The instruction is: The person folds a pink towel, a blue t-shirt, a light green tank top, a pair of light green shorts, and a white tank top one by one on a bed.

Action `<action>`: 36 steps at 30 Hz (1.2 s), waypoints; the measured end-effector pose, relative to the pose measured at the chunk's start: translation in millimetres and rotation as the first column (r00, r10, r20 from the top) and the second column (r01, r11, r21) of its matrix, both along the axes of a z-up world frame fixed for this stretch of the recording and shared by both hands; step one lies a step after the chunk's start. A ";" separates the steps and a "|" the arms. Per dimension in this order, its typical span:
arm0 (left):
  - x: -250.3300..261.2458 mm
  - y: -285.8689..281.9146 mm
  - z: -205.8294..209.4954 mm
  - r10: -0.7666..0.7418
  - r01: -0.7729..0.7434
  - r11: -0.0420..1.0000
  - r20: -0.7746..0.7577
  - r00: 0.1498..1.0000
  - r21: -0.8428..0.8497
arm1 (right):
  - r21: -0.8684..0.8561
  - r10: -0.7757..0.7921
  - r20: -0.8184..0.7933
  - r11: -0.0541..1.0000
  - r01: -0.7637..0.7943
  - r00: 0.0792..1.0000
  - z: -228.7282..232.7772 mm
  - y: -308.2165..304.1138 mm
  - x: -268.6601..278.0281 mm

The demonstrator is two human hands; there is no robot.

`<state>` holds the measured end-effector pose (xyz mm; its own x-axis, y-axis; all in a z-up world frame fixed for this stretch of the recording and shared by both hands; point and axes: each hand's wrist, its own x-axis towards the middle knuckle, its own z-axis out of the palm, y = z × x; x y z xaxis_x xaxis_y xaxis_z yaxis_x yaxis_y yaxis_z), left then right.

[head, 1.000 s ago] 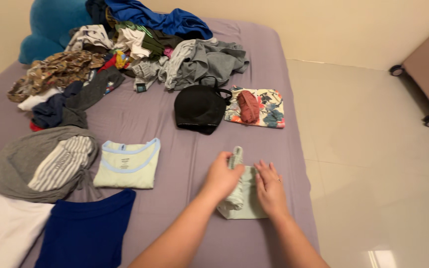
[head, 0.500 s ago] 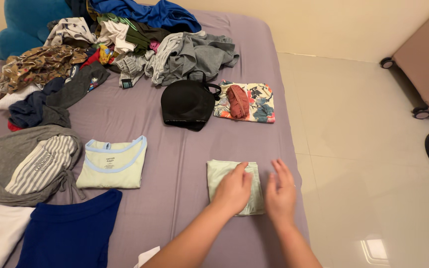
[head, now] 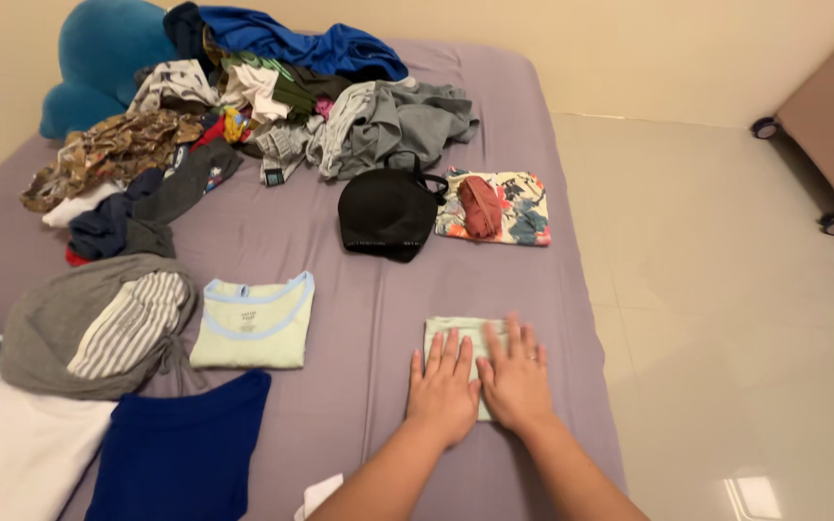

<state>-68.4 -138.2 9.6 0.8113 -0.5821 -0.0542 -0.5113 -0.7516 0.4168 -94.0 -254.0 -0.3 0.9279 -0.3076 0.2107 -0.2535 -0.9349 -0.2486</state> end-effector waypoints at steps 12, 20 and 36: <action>47.0 12.0 4.3 -0.083 -0.750 0.504 -0.888 0.453 -0.429 | 0.866 -0.241 -0.234 0.389 0.314 0.942 29.3 -10.1 -16.0; 85.5 133.7 29.1 -0.259 -0.761 0.341 -0.834 0.488 -0.551 | 0.973 0.388 -0.090 0.229 -0.002 0.917 84.7 38.7 61.1; 131.1 281.8 13.6 0.777 -0.796 0.449 -0.262 0.572 -0.405 | 0.804 0.270 0.079 0.553 -0.221 0.960 26.6 216.9 206.7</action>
